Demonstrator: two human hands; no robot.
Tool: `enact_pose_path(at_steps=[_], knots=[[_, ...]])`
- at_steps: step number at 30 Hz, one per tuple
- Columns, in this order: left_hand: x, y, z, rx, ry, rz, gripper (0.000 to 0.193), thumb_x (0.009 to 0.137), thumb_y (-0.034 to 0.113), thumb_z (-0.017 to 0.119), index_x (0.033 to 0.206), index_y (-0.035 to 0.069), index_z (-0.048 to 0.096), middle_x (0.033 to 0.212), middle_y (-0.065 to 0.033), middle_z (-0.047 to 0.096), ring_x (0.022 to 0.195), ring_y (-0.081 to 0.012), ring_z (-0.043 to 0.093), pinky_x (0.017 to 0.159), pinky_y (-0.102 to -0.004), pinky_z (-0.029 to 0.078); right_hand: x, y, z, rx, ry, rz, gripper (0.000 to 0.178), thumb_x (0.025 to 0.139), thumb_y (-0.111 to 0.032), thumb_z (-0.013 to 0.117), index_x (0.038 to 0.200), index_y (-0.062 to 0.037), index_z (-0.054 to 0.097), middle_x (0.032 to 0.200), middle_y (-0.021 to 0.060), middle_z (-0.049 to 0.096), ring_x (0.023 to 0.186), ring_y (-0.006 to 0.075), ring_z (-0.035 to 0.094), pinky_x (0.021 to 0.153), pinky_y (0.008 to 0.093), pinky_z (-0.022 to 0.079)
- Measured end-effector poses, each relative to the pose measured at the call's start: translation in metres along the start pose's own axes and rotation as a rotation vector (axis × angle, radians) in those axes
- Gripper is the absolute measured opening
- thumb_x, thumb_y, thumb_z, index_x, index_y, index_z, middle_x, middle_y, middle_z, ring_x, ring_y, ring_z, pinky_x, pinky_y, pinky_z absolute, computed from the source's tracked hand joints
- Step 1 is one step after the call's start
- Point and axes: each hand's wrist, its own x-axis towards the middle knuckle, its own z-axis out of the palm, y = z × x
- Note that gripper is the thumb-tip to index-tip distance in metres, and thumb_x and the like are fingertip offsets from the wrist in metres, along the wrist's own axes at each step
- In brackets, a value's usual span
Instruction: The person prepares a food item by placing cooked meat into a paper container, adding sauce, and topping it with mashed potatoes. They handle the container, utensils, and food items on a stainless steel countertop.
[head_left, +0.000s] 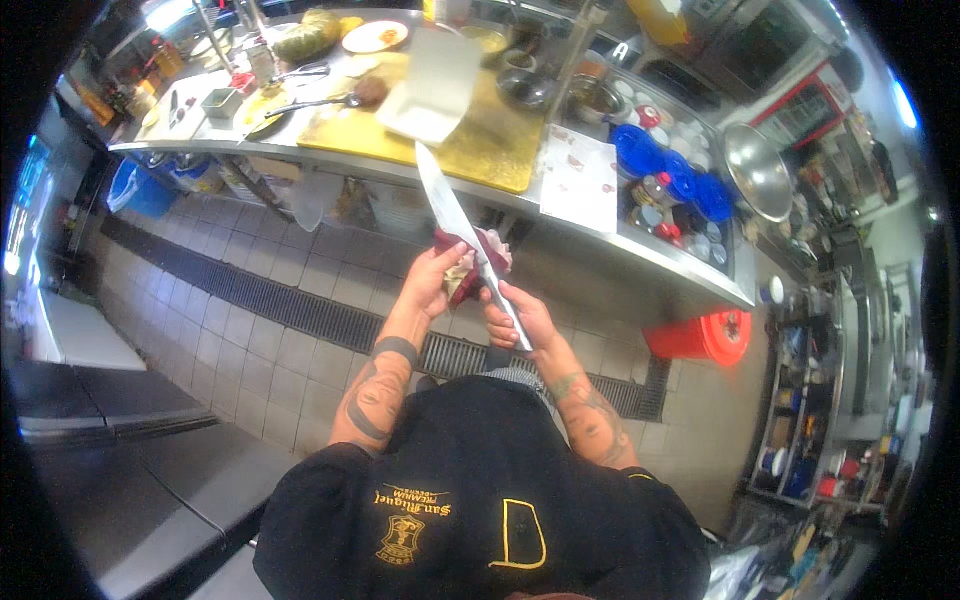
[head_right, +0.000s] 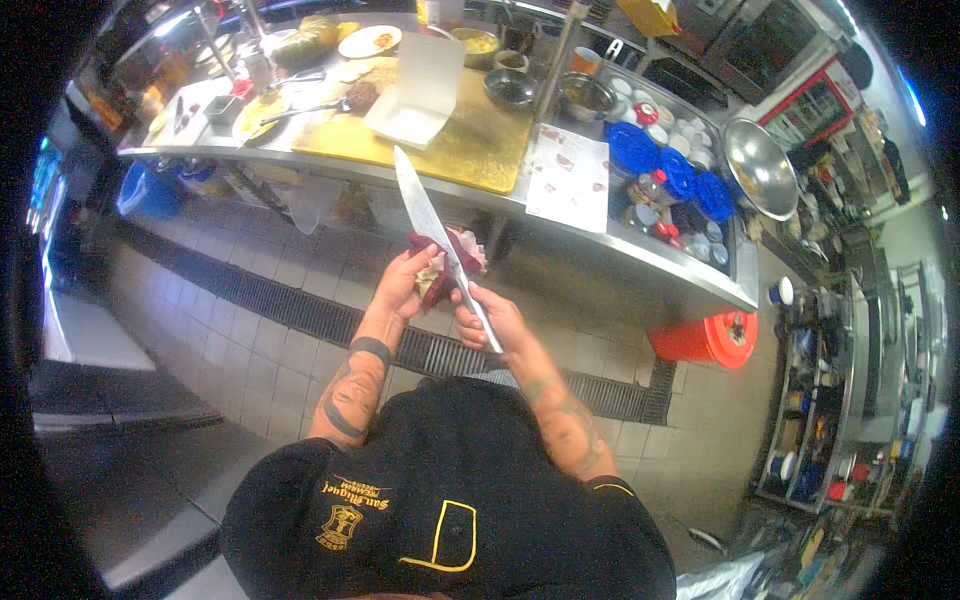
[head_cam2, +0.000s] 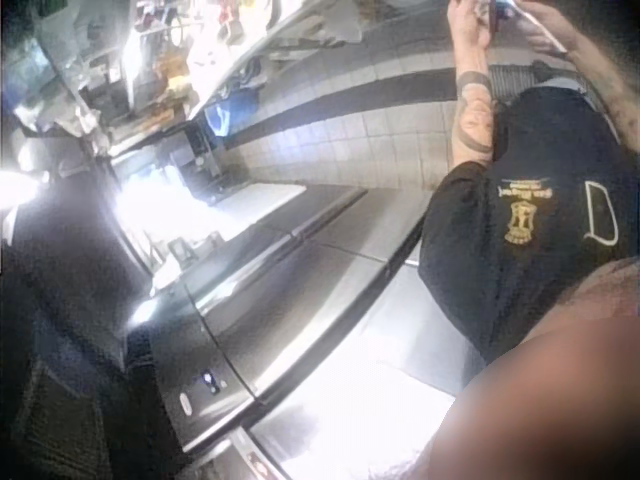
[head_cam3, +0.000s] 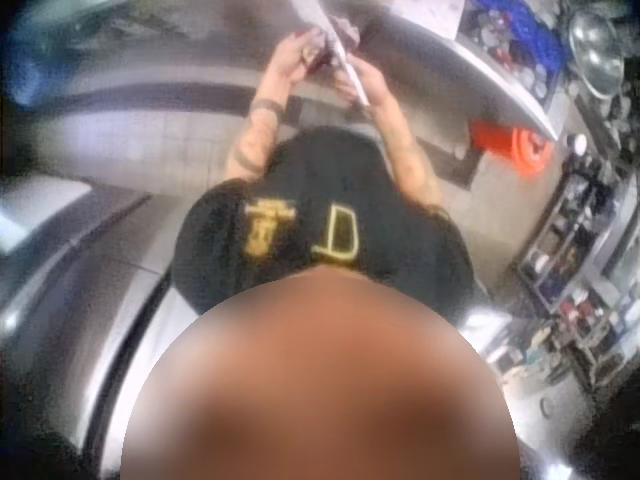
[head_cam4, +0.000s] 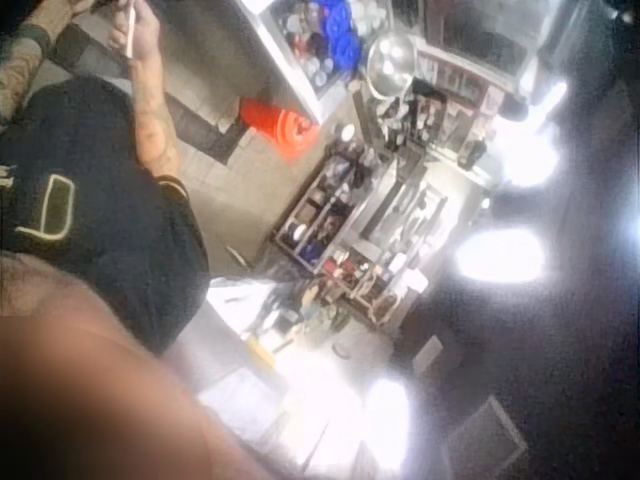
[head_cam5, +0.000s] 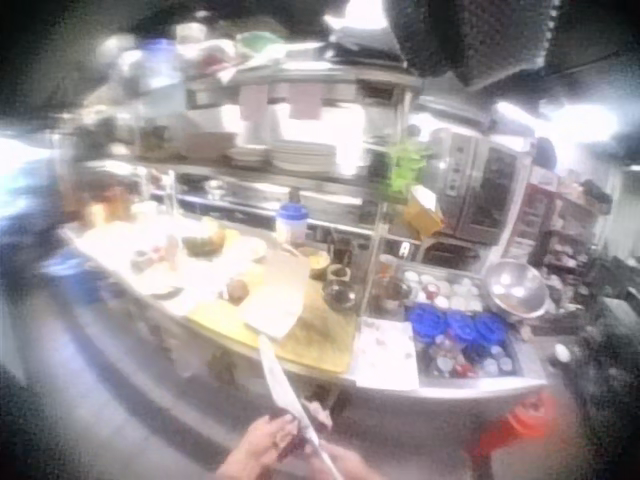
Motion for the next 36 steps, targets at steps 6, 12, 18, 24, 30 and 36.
enact_pose_path(at_steps=[6, 12, 18, 24, 30, 36], knots=[[0.037, 0.025, 0.009, 0.109, 0.063, -0.056, 0.025, 0.100, 0.015, 0.069, 0.121, 0.001, 0.066, 0.110, -0.0095, 0.074, 0.096, -0.0212, 0.072, 0.086, -0.0353, 0.060, -0.045, 0.004, -0.003, 0.037, 0.046, -0.037, 0.036, 0.113, -0.040, 0.038, 0.114, -0.0078, 0.054, 0.060, -0.0026, 0.043, 0.039, 0.0099, 0.040, 0.039, 0.0271, 0.035], [0.133, 0.073, 0.047, 0.249, -0.036, -0.012, 0.014, 0.101, 0.017, 0.068, 0.101, 0.003, 0.068, 0.089, -0.0034, 0.070, 0.080, -0.0134, 0.067, 0.074, -0.0290, 0.056, -0.114, -0.008, -0.035, 0.141, -0.030, -0.057, 0.036, 0.113, -0.038, 0.039, 0.115, -0.0050, 0.054, 0.058, -0.0017, 0.043, 0.037, 0.0106, 0.040, 0.036, 0.0273, 0.034], [0.265, 0.097, 0.071, 1.038, 0.220, 0.397, 0.042, 0.094, 0.033, 0.077, 0.111, -0.004, 0.069, 0.099, -0.0081, 0.074, 0.088, -0.0225, 0.070, 0.079, -0.0358, 0.056, -0.192, -0.021, -0.088, -0.525, 0.459, -0.203, 0.037, 0.110, -0.036, 0.049, 0.119, -0.0032, 0.063, 0.063, -0.0019, 0.050, 0.045, 0.0091, 0.047, 0.041, 0.0262, 0.039], [0.353, 0.069, 0.064, 1.877, 0.222, 0.746, 0.058, 0.088, 0.035, 0.079, 0.130, -0.001, 0.059, 0.120, -0.0257, 0.069, 0.114, -0.0419, 0.065, 0.095, -0.0512, 0.052, -0.219, -0.007, -0.151, -0.881, 1.167, -0.361, 0.028, 0.102, -0.025, 0.066, 0.118, -0.0025, 0.065, 0.083, 0.0097, 0.069, 0.071, 0.0240, 0.067, 0.063, 0.0368, 0.052], [0.318, -0.077, 0.153, 1.837, -0.647, 1.025, 0.054, 0.090, 0.023, 0.075, 0.135, -0.001, 0.057, 0.141, -0.0257, 0.056, 0.134, -0.0437, 0.052, 0.112, -0.0482, 0.044, -0.222, 0.013, -0.175, -1.166, 1.457, -0.497, 0.037, 0.098, -0.028, 0.071, 0.125, -0.0035, 0.065, 0.111, 0.0253, 0.073, 0.104, 0.0457, 0.070, 0.084, 0.0467, 0.056], [0.369, -0.153, 0.136, 1.977, -0.528, 0.903, 0.070, 0.096, 0.050, 0.067, 0.152, 0.011, 0.051, 0.158, -0.0308, 0.040, 0.147, -0.0524, 0.035, 0.122, -0.0615, 0.025, -0.197, 0.039, -0.194, -1.208, 1.551, -0.427, 0.039, 0.097, -0.030, 0.072, 0.126, -0.0053, 0.066, 0.114, 0.0227, 0.074, 0.101, 0.0438, 0.072, 0.083, 0.0489, 0.058]])
